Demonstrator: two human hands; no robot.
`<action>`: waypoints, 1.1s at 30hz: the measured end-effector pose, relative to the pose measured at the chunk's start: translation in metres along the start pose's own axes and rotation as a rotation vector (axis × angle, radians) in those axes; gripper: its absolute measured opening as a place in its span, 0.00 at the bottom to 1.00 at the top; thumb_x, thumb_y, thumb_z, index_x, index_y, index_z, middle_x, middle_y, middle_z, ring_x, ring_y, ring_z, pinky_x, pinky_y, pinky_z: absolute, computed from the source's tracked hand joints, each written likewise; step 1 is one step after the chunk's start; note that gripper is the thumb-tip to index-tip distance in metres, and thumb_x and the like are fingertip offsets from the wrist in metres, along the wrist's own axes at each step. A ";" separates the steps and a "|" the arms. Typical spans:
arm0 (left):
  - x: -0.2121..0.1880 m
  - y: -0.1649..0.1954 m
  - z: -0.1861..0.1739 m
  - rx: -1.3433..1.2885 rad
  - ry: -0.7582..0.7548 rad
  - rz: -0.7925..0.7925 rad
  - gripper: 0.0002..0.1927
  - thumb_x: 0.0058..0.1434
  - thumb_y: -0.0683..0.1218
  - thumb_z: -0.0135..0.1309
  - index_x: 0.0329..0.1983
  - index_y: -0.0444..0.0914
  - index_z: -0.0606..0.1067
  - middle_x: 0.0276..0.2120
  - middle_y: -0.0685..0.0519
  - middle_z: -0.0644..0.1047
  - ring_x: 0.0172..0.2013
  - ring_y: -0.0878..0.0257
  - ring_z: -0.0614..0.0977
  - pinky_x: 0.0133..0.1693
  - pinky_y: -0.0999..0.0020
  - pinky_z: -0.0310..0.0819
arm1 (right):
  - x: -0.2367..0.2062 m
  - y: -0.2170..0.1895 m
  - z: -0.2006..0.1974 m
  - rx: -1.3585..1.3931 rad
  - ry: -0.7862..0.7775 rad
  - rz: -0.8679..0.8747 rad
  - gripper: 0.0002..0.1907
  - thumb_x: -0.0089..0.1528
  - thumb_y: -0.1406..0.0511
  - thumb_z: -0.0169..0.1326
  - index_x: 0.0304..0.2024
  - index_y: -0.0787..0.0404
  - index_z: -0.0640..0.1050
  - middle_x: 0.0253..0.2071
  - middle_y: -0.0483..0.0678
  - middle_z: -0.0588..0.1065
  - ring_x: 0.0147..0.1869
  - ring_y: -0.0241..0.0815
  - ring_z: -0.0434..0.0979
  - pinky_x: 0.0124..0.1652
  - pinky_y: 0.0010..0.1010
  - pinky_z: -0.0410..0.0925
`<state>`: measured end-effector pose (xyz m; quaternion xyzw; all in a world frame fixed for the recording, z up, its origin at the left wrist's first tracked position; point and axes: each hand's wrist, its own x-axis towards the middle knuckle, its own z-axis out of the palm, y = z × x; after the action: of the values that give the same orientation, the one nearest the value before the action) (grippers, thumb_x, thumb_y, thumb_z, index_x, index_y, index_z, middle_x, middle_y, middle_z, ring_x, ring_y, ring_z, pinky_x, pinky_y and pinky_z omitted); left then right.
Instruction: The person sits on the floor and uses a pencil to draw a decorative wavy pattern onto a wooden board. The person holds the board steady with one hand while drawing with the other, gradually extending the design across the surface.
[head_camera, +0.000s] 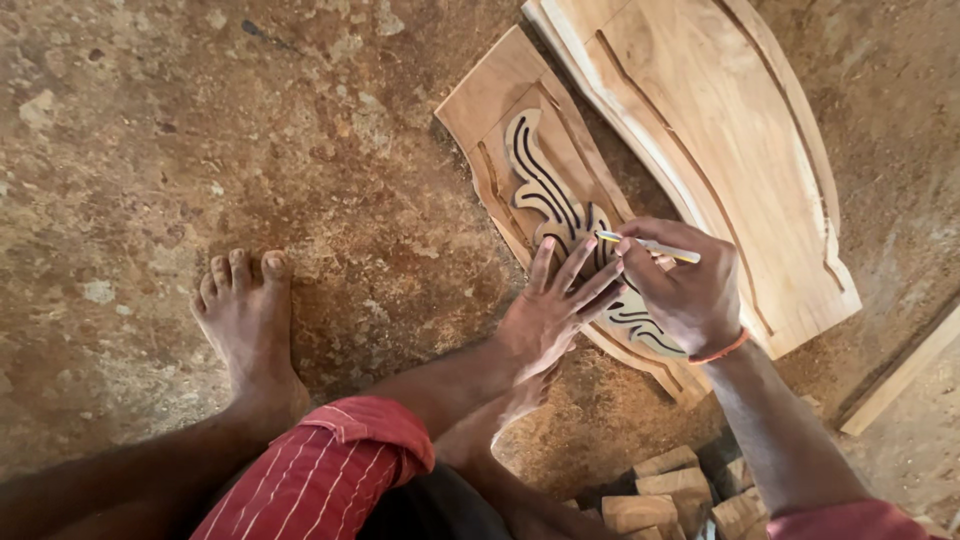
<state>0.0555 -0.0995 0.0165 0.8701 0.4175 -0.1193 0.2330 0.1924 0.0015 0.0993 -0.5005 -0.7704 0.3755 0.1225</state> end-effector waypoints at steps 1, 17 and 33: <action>0.000 0.000 0.001 -0.009 0.002 0.001 0.49 0.64 0.63 0.49 0.82 0.57 0.36 0.79 0.49 0.28 0.75 0.35 0.33 0.63 0.19 0.24 | 0.001 0.001 0.002 0.008 -0.005 0.002 0.08 0.66 0.69 0.59 0.46 0.68 0.83 0.42 0.58 0.83 0.39 0.41 0.85 0.36 0.27 0.78; 0.004 0.001 0.005 -0.012 -0.065 0.070 0.46 0.62 0.74 0.44 0.79 0.62 0.42 0.79 0.51 0.34 0.75 0.34 0.34 0.63 0.17 0.26 | 0.010 0.022 0.025 -0.104 -0.033 -0.031 0.06 0.66 0.71 0.57 0.41 0.65 0.84 0.36 0.55 0.84 0.31 0.36 0.84 0.25 0.24 0.70; 0.007 0.004 0.009 0.059 -0.045 0.079 0.42 0.64 0.74 0.40 0.78 0.66 0.42 0.79 0.56 0.38 0.74 0.33 0.35 0.60 0.16 0.23 | 0.007 0.034 0.029 -0.191 -0.074 -0.311 0.08 0.71 0.64 0.58 0.45 0.64 0.81 0.39 0.54 0.82 0.37 0.40 0.84 0.32 0.24 0.77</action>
<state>0.0629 -0.1013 0.0072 0.8895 0.3739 -0.1415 0.2213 0.1959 0.0015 0.0536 -0.3708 -0.8745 0.2954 0.1027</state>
